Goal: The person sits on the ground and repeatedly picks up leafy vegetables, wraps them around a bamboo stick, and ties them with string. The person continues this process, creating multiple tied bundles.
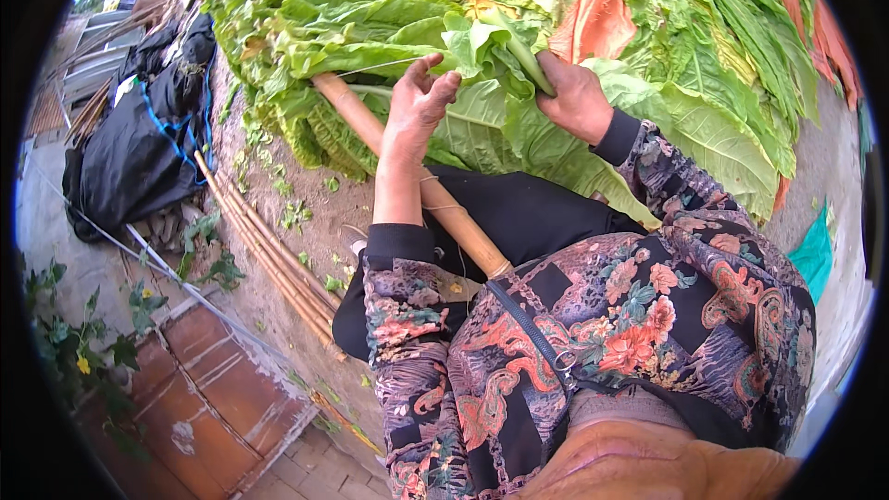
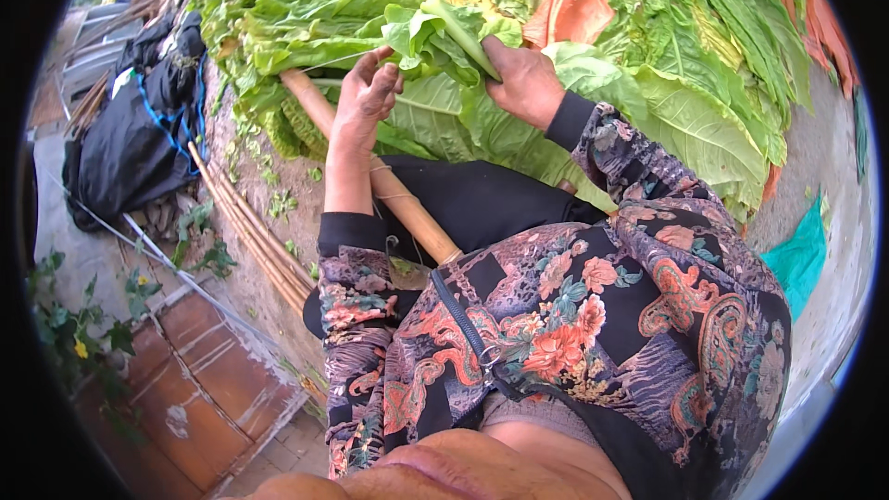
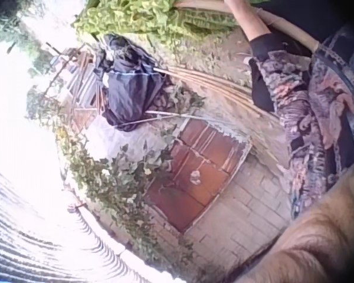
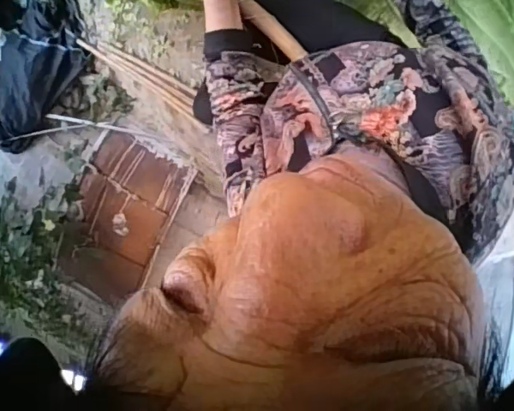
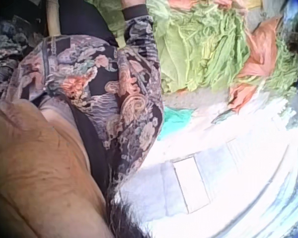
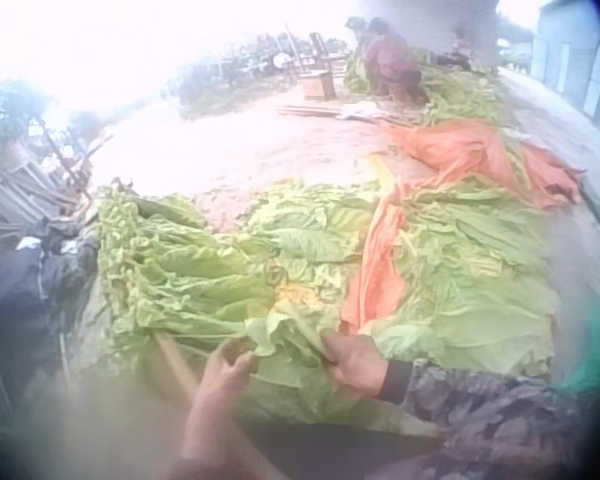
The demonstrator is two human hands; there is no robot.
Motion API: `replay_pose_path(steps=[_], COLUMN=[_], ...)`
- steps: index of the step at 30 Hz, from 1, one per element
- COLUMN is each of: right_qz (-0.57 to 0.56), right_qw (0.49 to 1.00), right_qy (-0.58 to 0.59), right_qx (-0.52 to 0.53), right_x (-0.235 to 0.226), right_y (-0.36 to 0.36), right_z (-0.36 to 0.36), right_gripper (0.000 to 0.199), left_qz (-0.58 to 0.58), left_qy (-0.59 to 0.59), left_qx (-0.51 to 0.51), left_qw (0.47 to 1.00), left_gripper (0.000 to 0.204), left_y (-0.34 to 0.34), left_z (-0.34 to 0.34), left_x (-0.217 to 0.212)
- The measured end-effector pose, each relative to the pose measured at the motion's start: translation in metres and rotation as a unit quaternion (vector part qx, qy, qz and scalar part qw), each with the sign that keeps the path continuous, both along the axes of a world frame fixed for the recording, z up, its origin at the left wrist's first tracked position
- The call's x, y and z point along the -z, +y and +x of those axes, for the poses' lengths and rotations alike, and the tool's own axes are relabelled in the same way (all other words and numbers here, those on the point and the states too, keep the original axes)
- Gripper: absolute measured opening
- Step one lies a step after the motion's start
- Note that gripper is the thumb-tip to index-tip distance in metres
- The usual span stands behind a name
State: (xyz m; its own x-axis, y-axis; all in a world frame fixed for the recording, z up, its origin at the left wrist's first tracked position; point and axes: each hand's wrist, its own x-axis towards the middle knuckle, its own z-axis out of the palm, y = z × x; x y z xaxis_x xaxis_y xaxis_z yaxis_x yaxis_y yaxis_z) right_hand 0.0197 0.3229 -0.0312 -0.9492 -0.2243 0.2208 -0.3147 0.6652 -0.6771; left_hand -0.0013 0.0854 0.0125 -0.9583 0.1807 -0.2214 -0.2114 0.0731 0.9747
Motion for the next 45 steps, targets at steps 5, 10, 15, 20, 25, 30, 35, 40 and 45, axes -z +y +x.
replay_pose_path(steps=[5,10,15,20,25,30,35,40,45], right_qz=[-0.018,-0.001,0.192,-0.005,0.068,0.233,-0.021,-0.028,-0.095], right_qw=[0.948,0.973,0.975,0.972,0.984,0.907,0.957,0.974,0.979], right_qy=[-0.099,-0.007,0.112,0.017,0.097,0.228,0.044,0.039,-0.131], right_qx=[-0.301,-0.232,-0.006,-0.233,-0.13,-0.267,-0.286,-0.222,-0.122], right_x=[-0.018,-0.052,-0.071,-0.029,-0.024,-0.024,-0.022,-0.006,0.06], right_y=[-0.027,0.027,-0.028,-0.064,-0.091,-0.184,-0.16,-0.159,-0.16], right_z=[-0.006,-0.081,-0.064,0.0,-0.099,-0.136,-0.121,-0.105,-0.054], right_gripper=[0.045,0.029,0.045,0.056,0.026,0.014,0.026,0.044,0.079], left_qz=[0.08,0.147,0.077,0.029,-0.413,-0.435,-0.348,-0.106,-0.117], left_qy=[-0.024,0.025,0.133,0.236,0.261,0.273,0.065,0.003,-0.016], left_qx=[-0.086,-0.082,-0.266,-0.257,-0.154,-0.115,-0.238,-0.258,-0.372], left_qw=[0.993,0.985,0.952,0.937,0.859,0.85,0.905,0.96,0.921], left_gripper=[0.043,0.032,0.036,0.033,0.018,0.017,0.017,0.015,0.016], left_y=[-0.012,-0.031,0.015,0.012,-0.004,-0.017,-0.142,-0.188,-0.131], left_z=[0.01,0.016,0.016,0.036,0.08,0.017,-0.026,-0.001,0.031], left_x=[-0.002,0.011,-0.001,-0.022,-0.045,-0.078,-0.051,0.097,0.004])
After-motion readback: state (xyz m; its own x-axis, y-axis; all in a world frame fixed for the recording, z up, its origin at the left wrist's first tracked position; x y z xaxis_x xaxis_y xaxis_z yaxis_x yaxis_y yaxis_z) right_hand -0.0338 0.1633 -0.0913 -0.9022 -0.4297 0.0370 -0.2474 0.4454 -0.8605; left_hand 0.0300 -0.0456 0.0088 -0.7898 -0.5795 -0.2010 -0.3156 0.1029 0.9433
